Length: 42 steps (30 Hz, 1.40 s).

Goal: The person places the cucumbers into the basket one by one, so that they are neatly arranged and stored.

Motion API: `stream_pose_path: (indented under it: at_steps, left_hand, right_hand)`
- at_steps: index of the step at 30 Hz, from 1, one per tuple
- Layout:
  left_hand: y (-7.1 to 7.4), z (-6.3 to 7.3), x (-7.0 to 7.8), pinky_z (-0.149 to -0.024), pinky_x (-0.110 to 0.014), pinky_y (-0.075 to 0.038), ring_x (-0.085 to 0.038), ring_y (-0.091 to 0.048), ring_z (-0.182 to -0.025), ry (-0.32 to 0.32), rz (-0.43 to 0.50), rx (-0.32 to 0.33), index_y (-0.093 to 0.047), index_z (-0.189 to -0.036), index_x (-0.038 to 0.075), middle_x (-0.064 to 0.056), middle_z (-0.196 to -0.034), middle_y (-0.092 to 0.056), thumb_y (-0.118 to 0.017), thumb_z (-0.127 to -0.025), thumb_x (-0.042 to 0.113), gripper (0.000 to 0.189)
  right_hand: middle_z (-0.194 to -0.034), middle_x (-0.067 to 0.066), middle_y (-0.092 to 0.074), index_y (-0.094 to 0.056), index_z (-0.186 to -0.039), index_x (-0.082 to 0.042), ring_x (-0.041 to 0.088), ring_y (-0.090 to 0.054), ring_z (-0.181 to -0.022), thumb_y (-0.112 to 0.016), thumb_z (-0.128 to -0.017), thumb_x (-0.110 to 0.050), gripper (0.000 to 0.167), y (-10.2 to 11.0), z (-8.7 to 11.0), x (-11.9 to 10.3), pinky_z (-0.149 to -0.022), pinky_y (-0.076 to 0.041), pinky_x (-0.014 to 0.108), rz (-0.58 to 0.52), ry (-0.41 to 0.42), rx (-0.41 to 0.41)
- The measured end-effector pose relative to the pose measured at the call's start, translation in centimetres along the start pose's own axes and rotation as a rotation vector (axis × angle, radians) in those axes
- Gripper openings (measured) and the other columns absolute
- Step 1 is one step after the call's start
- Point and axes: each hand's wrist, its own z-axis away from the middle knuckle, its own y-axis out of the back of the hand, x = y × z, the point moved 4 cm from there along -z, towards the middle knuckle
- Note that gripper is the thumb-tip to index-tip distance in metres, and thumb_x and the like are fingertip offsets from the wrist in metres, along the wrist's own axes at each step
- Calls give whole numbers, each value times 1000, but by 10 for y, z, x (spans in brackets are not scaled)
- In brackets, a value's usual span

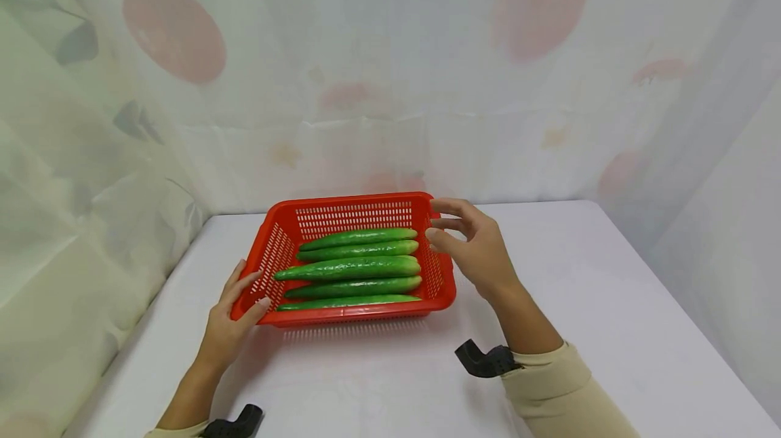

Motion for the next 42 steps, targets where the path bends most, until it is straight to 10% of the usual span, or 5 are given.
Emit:
stream_pose_path:
  at_steps: [28, 42]
  left_hand:
    - [-1, 1, 0, -88, -11, -36, -31, -21, -140, -15, 23, -2, -49, -140, 8, -4, -159, -15, -67, -91, 18, 53]
    - [-1, 0, 5, -90, -12, -36, -31, -22, -140, -23, 25, 2, -50, -139, 6, -6, -158, -16, -66, -91, 17, 51]
  right_hand:
    - [-123, 11, -57, -54, -131, 1, 23, -55, -112, -61, -91, 6, 42, 55, 34, 7, -89, -47, 22, -32, 124, 183]
    - [-127, 7, -55, -52, -136, -8, 22, -50, -117, -63, -94, -9, 42, 68, 41, 51, -90, -43, 16, 125, -12, 309]
